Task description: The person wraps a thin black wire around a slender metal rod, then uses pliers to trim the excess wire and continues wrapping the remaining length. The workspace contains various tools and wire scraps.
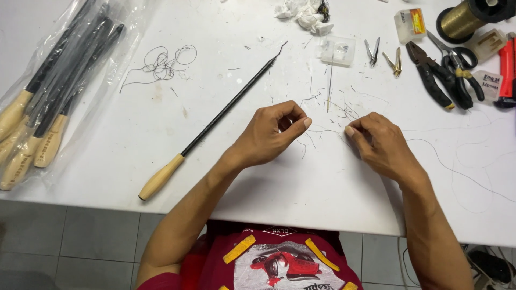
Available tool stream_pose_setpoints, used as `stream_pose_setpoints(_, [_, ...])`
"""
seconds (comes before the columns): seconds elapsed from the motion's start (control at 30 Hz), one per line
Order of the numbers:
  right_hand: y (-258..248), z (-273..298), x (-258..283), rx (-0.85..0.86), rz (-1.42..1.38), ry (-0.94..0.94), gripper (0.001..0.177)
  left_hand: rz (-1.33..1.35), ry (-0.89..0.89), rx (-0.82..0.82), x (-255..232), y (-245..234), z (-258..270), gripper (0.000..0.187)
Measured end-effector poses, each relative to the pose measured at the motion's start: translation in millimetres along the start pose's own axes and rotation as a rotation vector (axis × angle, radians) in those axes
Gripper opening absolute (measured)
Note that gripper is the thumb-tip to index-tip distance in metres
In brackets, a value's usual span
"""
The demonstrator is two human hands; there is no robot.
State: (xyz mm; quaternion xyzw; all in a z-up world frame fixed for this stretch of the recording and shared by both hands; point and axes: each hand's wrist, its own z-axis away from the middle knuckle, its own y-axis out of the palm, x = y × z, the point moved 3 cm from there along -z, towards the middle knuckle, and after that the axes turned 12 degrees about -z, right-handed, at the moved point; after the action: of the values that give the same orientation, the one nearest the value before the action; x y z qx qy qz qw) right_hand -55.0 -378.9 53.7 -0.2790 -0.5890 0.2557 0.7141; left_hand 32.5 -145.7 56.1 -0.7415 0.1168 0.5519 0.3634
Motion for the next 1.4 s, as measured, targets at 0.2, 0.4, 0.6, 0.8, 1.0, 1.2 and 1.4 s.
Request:
stream_pose_setpoints(0.2, [12.5, 8.1, 11.6, -0.05, 0.015, -0.002, 0.018, 0.04, -0.012, 0.004, 4.3, 14.7, -12.1, 0.022])
stream_pose_setpoints(0.4, [13.8, 4.4, 7.2, -0.047, -0.009, -0.048, 0.011, 0.068, 0.006, -0.083, 6.2, 20.0, -6.2, 0.015])
stream_pose_setpoints(0.6, [-7.0, 4.3, 41.1, -0.012, -0.224, -0.25, 0.009, 0.152, 0.087, 0.031, 1.3, 33.7, -4.6, 0.054])
stream_pose_setpoints(0.8, [-18.6, -14.3, 37.3, 0.046, -0.588, -0.065, 0.012, 0.335, -0.152, 0.143, -6.0, 22.4, -6.0, 0.018])
stream_pose_setpoints(1.0, [-18.0, -24.3, 23.8, 0.047, -0.697, -0.095, 0.016, 0.282, -0.163, 0.039, 7.0, -7.7, -4.9, 0.029])
stream_pose_setpoints(1.2, [-17.0, -21.5, 7.7, 0.029, -0.568, 0.054, 0.016, 0.259, -0.202, -0.052, 15.9, -14.0, -8.8, 0.024])
stream_pose_setpoints(1.4, [-13.8, -17.5, 43.5, -0.179, -0.157, -0.432, 0.023, 0.227, -0.055, -0.011, 30.0, 12.0, -11.4, 0.021])
